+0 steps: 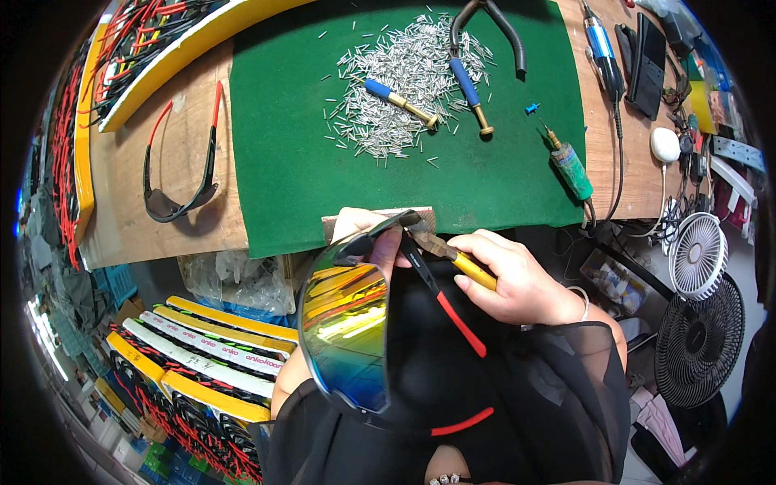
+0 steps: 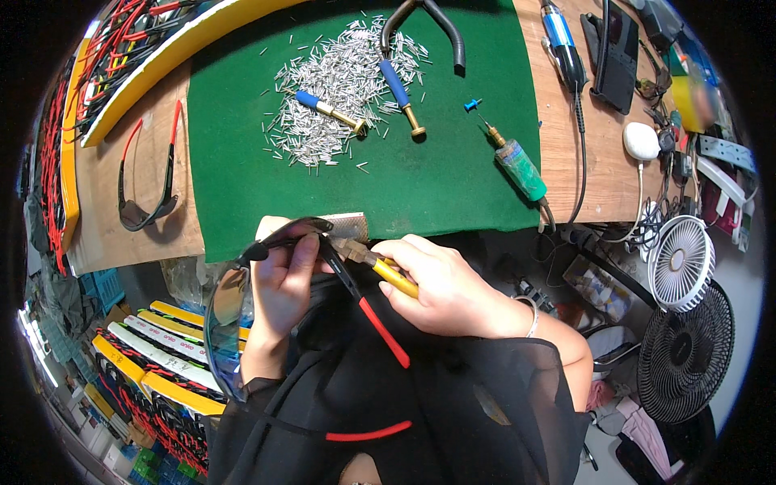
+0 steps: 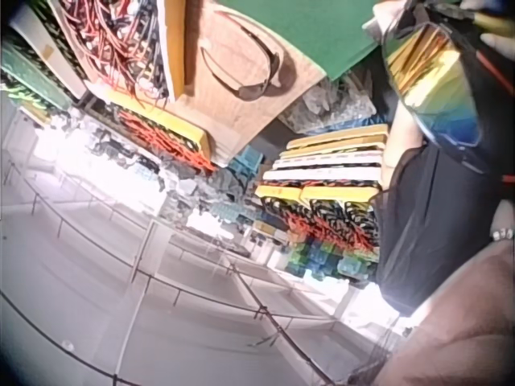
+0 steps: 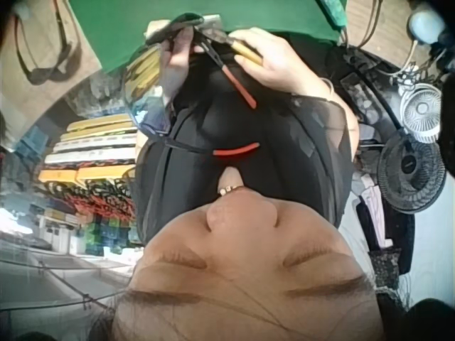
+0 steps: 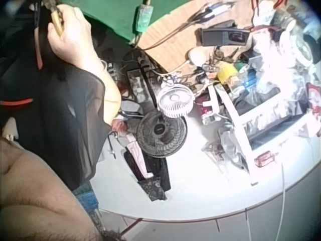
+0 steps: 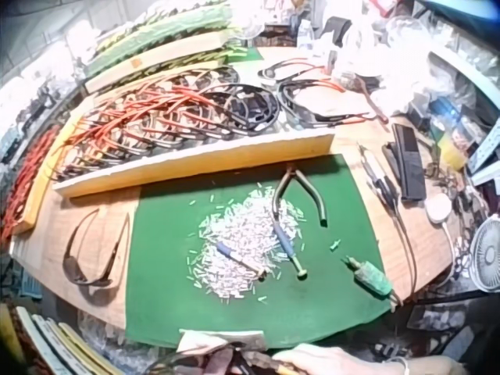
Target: The person assembles sunglasses by inserting small metal pins into the frame using a blue-handled tool and pliers. They repeatedly adjust the frame and wires, then place the finished unit into a tray with other assembled sunglasses.
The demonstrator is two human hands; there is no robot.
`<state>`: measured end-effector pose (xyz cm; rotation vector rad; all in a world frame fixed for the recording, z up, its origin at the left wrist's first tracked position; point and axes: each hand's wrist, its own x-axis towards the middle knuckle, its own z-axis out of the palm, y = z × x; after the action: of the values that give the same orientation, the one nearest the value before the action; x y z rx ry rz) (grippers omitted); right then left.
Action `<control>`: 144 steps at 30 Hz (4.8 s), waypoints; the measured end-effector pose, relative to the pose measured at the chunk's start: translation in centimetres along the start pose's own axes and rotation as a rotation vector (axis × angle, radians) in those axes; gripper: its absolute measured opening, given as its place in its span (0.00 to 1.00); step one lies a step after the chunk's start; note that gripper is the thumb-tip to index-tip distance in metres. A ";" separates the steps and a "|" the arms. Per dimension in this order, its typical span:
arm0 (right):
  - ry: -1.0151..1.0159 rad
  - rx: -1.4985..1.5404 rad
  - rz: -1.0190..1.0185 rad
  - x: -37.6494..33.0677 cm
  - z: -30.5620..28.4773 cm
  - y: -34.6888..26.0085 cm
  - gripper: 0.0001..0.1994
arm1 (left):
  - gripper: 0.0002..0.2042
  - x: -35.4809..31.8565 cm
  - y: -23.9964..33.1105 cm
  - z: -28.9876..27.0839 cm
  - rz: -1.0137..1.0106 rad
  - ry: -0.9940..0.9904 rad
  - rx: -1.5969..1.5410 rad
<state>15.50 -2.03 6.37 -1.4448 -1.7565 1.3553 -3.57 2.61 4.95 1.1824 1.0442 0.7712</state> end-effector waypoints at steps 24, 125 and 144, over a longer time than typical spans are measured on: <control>-0.030 0.002 -0.004 -0.1 0.1 -0.2 0.16 | 0.06 0.7 1.0 -1.5 -0.384 -0.063 -0.258; -0.427 0.291 0.375 0.9 -3.2 -1.9 0.14 | 0.06 -1.0 -1.3 -0.9 -0.110 -0.020 0.041; -0.307 0.093 0.133 0.2 -2.7 -1.6 0.15 | 0.11 0.4 1.1 -1.5 -0.372 -0.211 -0.237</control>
<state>17.03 -0.71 8.78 -1.3820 -1.7762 1.7847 -4.79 3.79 5.83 0.8160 0.9318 0.4514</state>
